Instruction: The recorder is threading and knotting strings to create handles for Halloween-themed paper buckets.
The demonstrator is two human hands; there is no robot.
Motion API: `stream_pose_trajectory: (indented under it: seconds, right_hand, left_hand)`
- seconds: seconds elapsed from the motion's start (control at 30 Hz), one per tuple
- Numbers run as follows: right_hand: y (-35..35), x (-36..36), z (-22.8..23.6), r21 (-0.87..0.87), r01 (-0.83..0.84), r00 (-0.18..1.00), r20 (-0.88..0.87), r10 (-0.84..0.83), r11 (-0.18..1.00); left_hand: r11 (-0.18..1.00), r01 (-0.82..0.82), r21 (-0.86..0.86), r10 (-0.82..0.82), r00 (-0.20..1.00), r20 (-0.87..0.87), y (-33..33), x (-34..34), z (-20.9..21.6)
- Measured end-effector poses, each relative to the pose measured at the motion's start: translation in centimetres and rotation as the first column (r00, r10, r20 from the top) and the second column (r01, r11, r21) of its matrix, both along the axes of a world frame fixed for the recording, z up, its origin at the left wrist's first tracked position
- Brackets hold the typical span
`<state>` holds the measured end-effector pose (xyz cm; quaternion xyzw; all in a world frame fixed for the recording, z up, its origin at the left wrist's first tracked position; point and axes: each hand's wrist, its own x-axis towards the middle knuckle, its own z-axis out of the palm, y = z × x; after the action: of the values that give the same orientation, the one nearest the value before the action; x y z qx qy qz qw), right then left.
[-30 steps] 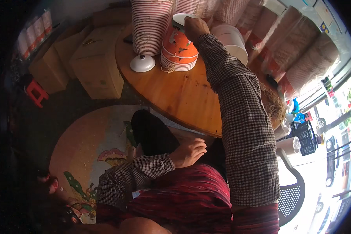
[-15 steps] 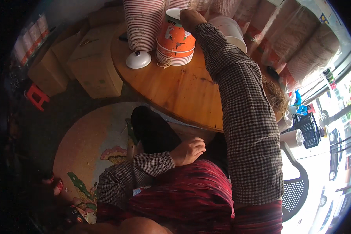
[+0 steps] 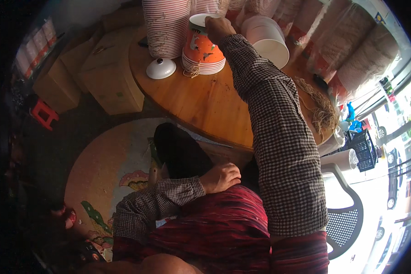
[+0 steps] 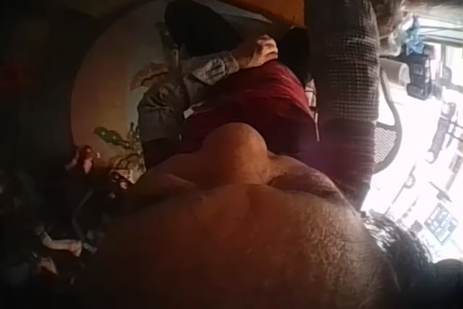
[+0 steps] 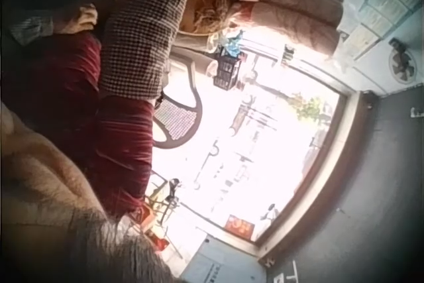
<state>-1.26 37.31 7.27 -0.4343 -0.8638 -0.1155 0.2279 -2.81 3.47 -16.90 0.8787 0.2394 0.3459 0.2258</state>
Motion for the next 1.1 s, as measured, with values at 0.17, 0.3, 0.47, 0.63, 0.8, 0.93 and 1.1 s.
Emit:
stream_pose_trajectory:
  seconds: [0.17,0.3,0.47,0.63,0.8,0.93,1.1]
  right_hand:
    - [-1.1,2.7,-0.6,0.101,-0.264,0.950,-0.143,0.276,0.959]
    - [-7.1,5.7,-3.0,0.100,-0.170,0.921,-0.337,0.194,0.980]
    - [-16.6,13.2,-11.0,-0.204,-0.151,0.808,-0.590,0.002,0.967]
    - [-19.9,21.3,-16.6,-0.479,-0.398,0.172,-0.877,-0.450,0.782]
    - [-20.6,22.7,-16.8,-0.429,-0.301,0.355,-0.879,-0.318,0.852]
    - [-20.6,22.7,-16.6,-0.403,-0.271,0.385,-0.878,-0.285,0.874]
    - [-20.9,23.2,-17.4,-0.397,-0.271,0.407,-0.873,-0.270,0.877]
  left_hand:
    - [0.865,0.126,-0.486,-0.210,0.970,-0.122,-1.0,0.6,-0.2]
    - [0.890,0.173,-0.422,-0.227,0.970,-0.081,-1.4,0.5,-0.6]
    - [0.824,0.192,-0.533,-0.241,0.970,-0.023,-1.9,0.4,0.8]
    - [0.679,0.073,-0.730,-0.248,0.959,-0.135,-1.2,0.0,1.5]
    - [0.683,-0.023,-0.730,-0.037,0.997,-0.066,-0.5,1.6,-0.9]
    - [0.796,-0.071,-0.601,0.125,0.991,0.049,0.8,4.5,-2.8]
    - [0.953,-0.195,-0.234,0.187,0.981,-0.056,1.9,6.7,-3.8]
